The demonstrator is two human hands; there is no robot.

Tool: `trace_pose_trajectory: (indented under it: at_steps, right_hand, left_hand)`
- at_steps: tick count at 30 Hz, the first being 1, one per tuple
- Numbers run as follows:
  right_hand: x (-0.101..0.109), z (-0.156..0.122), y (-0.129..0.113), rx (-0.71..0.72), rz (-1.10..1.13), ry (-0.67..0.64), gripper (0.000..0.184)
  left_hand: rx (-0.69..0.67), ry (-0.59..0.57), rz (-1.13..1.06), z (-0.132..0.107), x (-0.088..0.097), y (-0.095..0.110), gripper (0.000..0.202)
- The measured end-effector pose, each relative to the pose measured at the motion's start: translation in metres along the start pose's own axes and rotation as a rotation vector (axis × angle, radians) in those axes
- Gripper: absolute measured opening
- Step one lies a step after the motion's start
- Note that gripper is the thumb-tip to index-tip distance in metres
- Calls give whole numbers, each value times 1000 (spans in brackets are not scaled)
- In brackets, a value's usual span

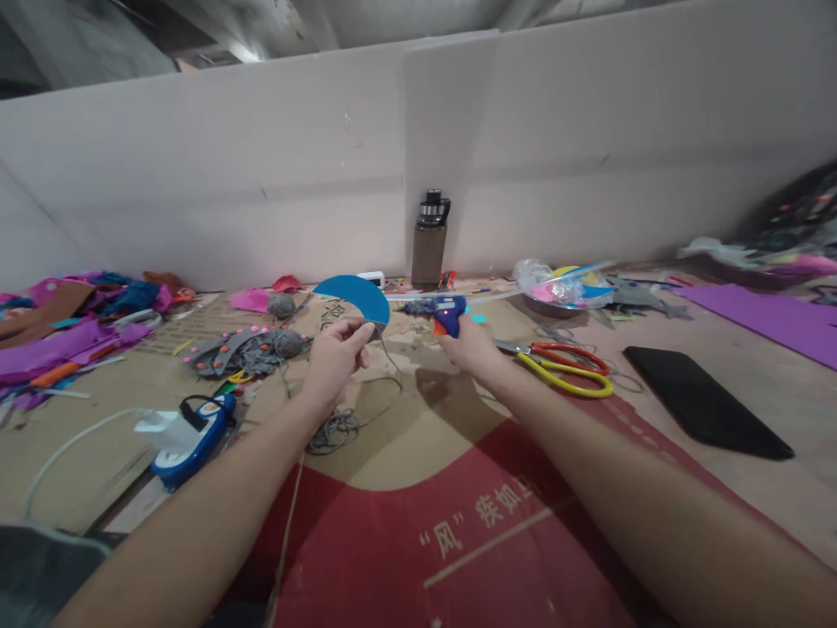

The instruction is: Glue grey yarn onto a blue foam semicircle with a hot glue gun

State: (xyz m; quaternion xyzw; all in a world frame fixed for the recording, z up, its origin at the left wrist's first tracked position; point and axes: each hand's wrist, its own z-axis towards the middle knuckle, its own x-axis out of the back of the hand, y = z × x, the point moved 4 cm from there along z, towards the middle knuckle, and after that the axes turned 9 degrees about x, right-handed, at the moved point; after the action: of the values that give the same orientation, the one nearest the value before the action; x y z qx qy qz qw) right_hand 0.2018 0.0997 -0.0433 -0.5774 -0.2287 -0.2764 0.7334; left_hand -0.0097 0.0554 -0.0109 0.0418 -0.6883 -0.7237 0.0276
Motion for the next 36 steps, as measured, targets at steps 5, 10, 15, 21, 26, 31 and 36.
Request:
trace_pose_trajectory:
  at_steps: [5, 10, 15, 21, 26, 31, 36]
  right_hand:
    - [7, -3, -11, 104, 473, 143, 28]
    - [17, -24, -47, 282, 692, 98, 24]
    - [14, -42, -65, 325, 621, -4, 22]
    - [9, -47, -63, 421, 440, 6, 22]
    - [11, -48, -65, 442, 373, 21, 27]
    - [9, -49, -67, 456, 347, 31, 31]
    - [10, -50, -68, 457, 344, 20, 30]
  left_hand:
    - [-20, 44, -52, 4, 7, 3, 26]
    - [33, 41, -80, 11, 12, -3, 28]
    - [34, 33, -71, 16, 14, -6, 27]
    - [29, 34, -83, 14, 13, -6, 28]
    - [35, 46, -91, 14, 13, -6, 26]
    - [12, 20, -84, 13, 12, -5, 23]
    - [24, 36, -79, 12, 11, -5, 22]
